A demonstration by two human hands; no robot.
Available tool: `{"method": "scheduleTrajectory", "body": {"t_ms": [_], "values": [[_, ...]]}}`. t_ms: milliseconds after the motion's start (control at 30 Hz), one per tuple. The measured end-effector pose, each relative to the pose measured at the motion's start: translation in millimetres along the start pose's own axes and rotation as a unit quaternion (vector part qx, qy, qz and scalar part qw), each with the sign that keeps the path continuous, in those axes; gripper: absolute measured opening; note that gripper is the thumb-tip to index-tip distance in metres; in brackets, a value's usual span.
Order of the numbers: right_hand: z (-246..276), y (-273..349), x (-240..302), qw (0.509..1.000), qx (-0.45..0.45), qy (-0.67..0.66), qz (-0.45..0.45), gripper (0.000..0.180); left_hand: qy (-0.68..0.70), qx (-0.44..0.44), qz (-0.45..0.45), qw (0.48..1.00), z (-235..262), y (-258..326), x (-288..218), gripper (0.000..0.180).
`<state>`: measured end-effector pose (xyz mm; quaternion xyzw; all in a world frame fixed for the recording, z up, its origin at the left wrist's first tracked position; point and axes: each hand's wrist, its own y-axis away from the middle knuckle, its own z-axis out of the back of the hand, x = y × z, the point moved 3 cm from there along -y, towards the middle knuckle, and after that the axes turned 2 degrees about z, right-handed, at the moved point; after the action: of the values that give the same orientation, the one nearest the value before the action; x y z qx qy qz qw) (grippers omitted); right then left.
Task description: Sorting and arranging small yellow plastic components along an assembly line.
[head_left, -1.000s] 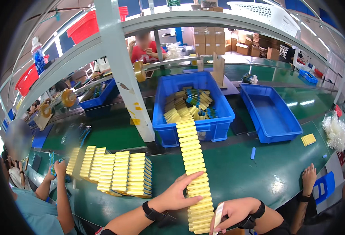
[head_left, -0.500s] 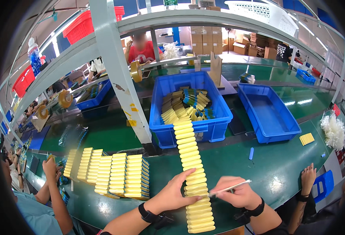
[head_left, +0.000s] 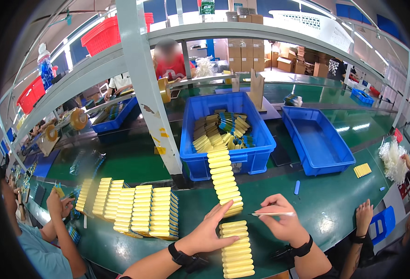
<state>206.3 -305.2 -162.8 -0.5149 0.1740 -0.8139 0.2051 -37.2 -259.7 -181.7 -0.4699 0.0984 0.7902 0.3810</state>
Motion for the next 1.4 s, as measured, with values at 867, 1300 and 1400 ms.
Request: {"method": "scheduleTrajectory", "body": {"t_ms": [867, 1300, 1400], "values": [[-20.1, 29.9, 34.5, 0.654, 0.621, -0.345, -0.26, 0.018, 0.14, -0.004, 0.077, 0.987, -8.2, 5.9, 3.0, 0.087], [-32.1, -5.1, 28.0, 0.98, 0.103, 0.107, 0.13, 0.04, 0.024, -0.015, 0.009, 1.0, -2.1, 2.8, -7.8, 0.096], [-20.5, -5.6, 19.2, 0.98, 0.08, 0.159, 0.087, 0.031, -0.017, -0.022, 0.021, 0.999, -2.4, 7.1, -3.3, 0.098]]}}
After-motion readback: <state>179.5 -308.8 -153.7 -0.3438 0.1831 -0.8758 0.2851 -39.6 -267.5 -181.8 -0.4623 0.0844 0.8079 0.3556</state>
